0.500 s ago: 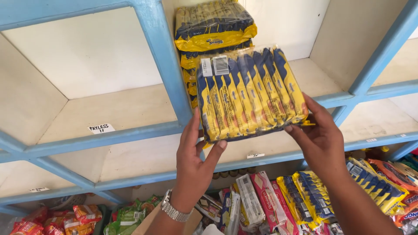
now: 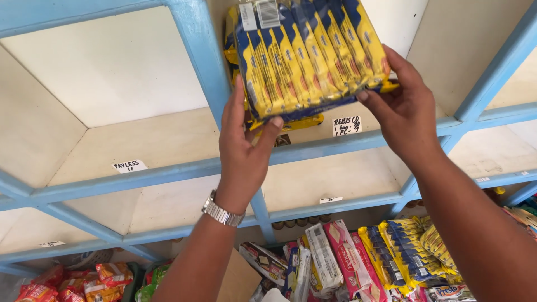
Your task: The recorder is picking up snack packs from the floor and stacking them neatly on the shelves in a grocery store.
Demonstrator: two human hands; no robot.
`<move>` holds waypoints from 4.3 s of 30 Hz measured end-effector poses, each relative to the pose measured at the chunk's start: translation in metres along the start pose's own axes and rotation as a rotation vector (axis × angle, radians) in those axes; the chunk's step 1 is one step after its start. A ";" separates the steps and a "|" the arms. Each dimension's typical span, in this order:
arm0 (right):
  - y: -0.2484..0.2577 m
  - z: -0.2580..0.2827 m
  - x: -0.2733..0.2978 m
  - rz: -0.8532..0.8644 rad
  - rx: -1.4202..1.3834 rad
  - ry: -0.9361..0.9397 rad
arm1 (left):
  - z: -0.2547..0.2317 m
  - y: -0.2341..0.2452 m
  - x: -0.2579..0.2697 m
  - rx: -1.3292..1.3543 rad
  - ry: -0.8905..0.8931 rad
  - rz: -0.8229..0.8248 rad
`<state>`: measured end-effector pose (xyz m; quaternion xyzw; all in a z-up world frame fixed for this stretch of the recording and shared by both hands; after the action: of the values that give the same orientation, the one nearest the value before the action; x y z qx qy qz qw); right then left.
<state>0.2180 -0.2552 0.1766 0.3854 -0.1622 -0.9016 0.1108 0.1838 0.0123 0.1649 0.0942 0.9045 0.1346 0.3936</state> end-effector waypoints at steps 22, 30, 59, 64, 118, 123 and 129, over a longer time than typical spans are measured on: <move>0.001 -0.028 -0.048 0.017 0.182 0.158 | 0.014 0.003 -0.032 -0.450 -0.115 -0.178; 0.002 -0.034 -0.060 -0.038 0.136 0.135 | 0.012 -0.008 -0.028 -0.265 -0.126 -0.204; -0.017 -0.053 -0.120 -0.132 0.346 0.140 | 0.059 -0.027 -0.080 -1.177 -0.065 -0.040; -0.016 -0.068 -0.130 -0.128 0.408 0.081 | 0.067 -0.022 -0.092 -1.175 -0.054 -0.044; 0.024 -0.153 0.020 -0.141 0.486 -0.529 | 0.127 0.000 -0.154 -1.288 0.009 0.117; 0.025 -0.159 0.021 -0.142 0.494 -0.510 | 0.135 0.003 -0.156 -1.297 -0.032 0.103; 0.024 -0.154 0.022 -0.142 0.484 -0.508 | 0.118 0.000 -0.156 -1.238 0.104 0.173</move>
<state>0.3176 -0.3159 0.0710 0.1744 -0.3664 -0.9095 -0.0905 0.3761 -0.0113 0.1946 -0.0848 0.6660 0.6693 0.3183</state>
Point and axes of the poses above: each hand's wrist, its own x-axis away from the middle knuckle, its own y-axis out of the back of the hand, z = x × y, the point moved 1 cm from there along -x, towards the middle knuckle, and after that the axes turned 15 degrees about z, right-handed, at the moved point
